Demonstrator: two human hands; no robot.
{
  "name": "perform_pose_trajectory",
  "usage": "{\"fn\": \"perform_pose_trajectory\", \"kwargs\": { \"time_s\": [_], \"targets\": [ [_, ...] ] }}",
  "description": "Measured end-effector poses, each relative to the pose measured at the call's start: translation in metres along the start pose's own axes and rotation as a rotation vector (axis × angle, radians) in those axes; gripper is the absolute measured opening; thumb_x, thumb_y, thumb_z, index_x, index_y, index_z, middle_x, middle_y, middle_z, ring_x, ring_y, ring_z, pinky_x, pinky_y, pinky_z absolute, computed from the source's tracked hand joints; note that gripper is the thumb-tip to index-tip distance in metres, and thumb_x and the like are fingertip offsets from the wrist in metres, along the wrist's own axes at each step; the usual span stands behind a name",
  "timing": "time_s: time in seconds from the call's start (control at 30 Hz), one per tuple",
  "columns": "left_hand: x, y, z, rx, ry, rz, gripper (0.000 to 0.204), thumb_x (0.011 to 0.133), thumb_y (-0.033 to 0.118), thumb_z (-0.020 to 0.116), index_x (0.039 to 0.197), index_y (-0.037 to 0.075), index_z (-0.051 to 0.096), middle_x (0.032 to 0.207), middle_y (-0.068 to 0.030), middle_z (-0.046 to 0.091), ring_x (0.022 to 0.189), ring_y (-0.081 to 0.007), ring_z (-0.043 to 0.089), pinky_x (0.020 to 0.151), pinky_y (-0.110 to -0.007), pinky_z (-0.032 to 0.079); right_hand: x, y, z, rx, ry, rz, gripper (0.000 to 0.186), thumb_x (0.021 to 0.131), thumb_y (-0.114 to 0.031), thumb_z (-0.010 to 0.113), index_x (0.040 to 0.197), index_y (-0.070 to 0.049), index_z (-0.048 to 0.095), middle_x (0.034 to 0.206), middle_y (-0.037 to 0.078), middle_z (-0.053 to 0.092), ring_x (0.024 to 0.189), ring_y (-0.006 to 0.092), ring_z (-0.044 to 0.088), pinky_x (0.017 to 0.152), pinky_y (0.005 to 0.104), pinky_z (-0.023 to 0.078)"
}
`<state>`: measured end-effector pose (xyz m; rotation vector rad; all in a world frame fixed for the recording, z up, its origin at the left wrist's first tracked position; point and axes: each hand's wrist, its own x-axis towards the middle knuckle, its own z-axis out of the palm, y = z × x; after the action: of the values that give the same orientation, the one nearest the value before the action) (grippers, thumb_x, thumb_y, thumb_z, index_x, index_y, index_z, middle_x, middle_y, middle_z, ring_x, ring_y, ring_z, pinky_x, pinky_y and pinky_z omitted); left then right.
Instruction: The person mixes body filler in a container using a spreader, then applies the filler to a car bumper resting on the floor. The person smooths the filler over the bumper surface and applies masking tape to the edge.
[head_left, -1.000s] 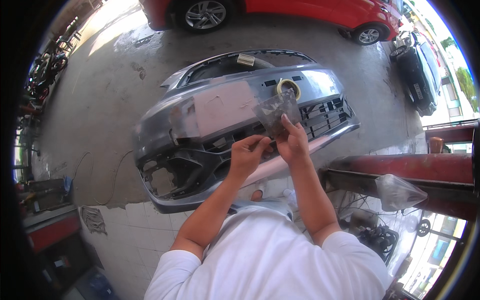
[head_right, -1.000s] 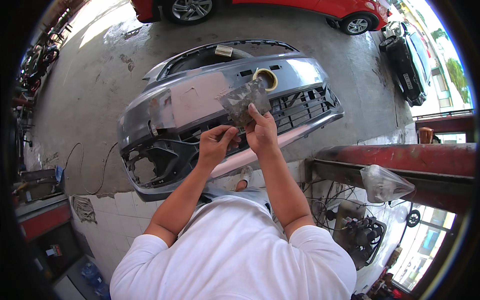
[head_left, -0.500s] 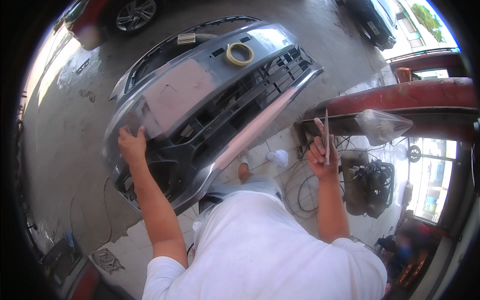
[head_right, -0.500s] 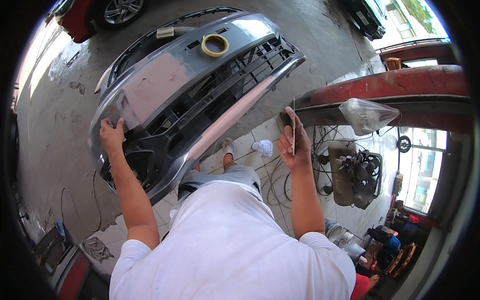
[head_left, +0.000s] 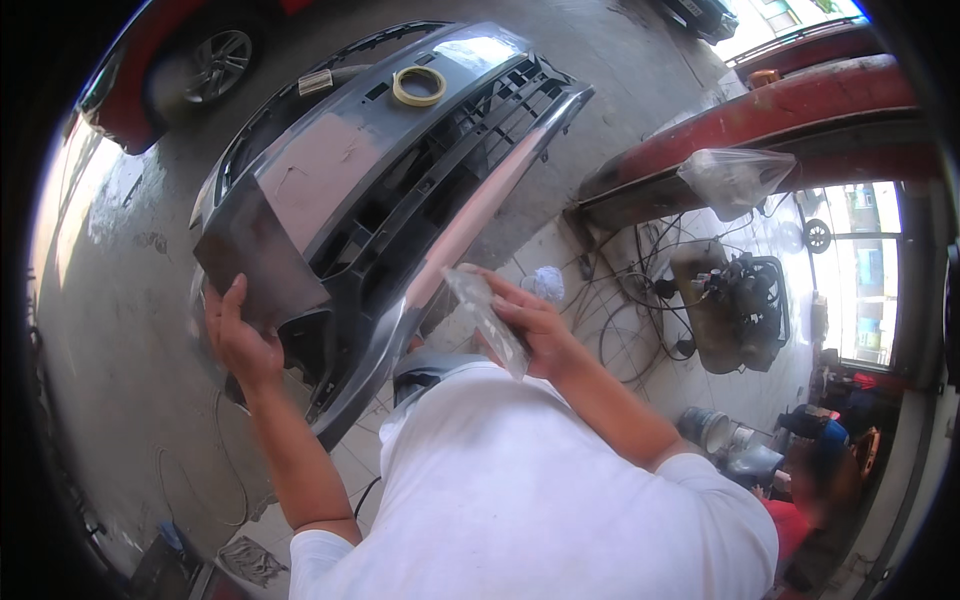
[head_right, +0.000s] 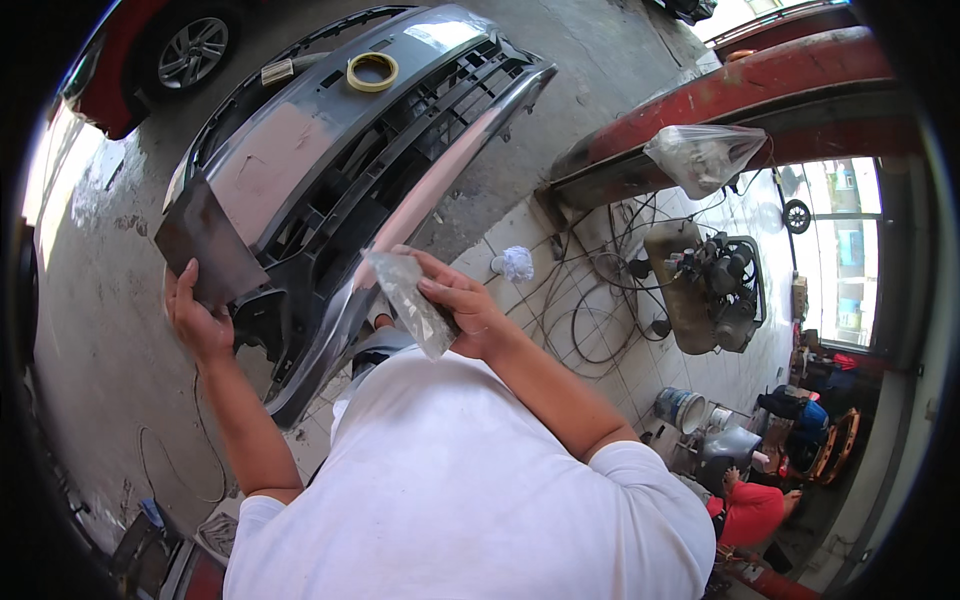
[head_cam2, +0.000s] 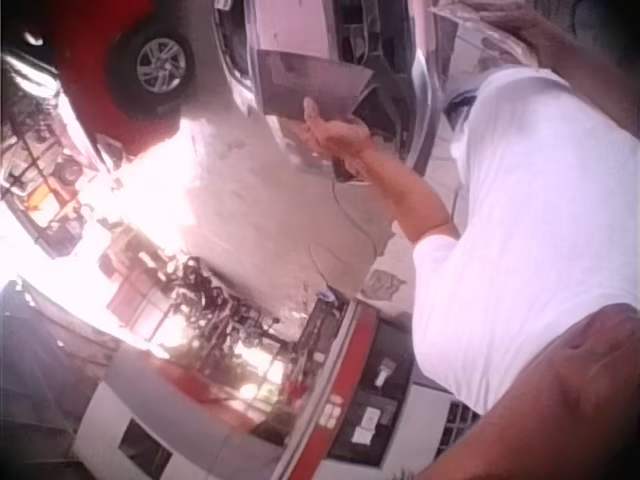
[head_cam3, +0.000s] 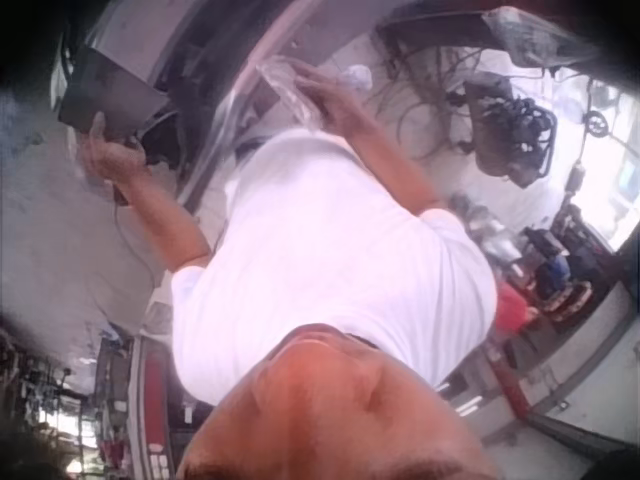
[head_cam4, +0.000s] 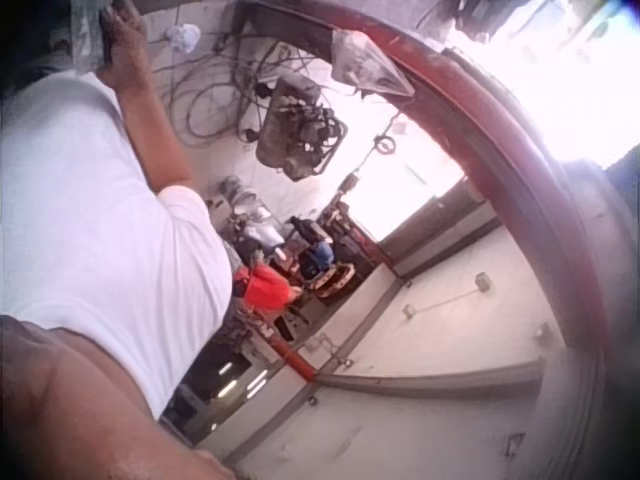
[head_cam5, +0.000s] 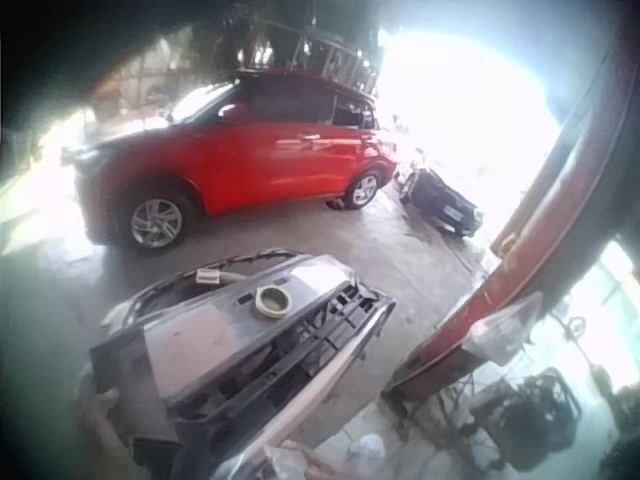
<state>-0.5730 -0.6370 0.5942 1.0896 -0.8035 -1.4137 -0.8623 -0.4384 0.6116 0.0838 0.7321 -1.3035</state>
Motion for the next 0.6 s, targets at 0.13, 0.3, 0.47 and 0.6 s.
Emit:
{"fn": "perform_pose_trajectory", "kwargs": {
  "time_s": [0.13,0.3,0.47,0.6],
  "targets": [
    [-0.084,-0.026,0.061,-0.109,-0.105,0.062,0.047,0.099,0.004,0.059,0.146,-0.002,0.055,0.126,-0.0127,0.067,0.113,-0.022,0.067,0.097,-0.034,0.054,-0.001,0.007,-0.011,0.121,-0.432,0.286,0.048,0.109,-0.032,0.052,0.154,-0.016,0.046,0.073,-0.002,0.042,0.057,0.0099,0.041,0.044,0.0275,0.039],
    [-0.153,-0.05,0.101,-0.13,-0.123,0.108,0.045,0.1,0.003,0.058,0.145,-0.002,0.054,0.125,-0.0112,0.068,0.11,-0.0196,0.067,0.095,-0.032,0.053,-0.031,0.009,-0.052,0.054,-0.449,0.431,0.03,0.109,-0.048,0.047,0.118,-0.026,0.064,0.065,-0.005,0.038,0.05,0.008,0.033,0.042,0.0273,0.03],
    [-0.223,-0.069,0.129,0.048,-0.198,0.156,0.039,0.101,0.005,0.058,0.14,-0.001,0.057,0.121,-0.0097,0.07,0.104,-0.0152,0.066,0.094,-0.03,0.052,-0.071,0.001,-0.083,0.061,-0.248,0.428,0.032,0.108,-0.053,0.049,0.112,-0.026,0.065,0.061,-0.005,0.04,0.047,0.0077,0.032,0.043,0.0264,0.028],
    [-0.281,-0.102,0.151,0.312,-0.311,0.249,0.033,0.104,0.005,0.056,0.137,-0.001,0.057,0.115,-0.007,0.068,0.101,-0.0119,0.06,0.09,-0.027,0.048,-0.085,0.006,-0.147,0.184,-0.364,0.389,0.034,0.108,-0.053,0.048,0.116,-0.024,0.064,0.07,-0.002,0.054,0.051,0.0087,0.04,0.043,0.0278,0.028]
  ]
}}
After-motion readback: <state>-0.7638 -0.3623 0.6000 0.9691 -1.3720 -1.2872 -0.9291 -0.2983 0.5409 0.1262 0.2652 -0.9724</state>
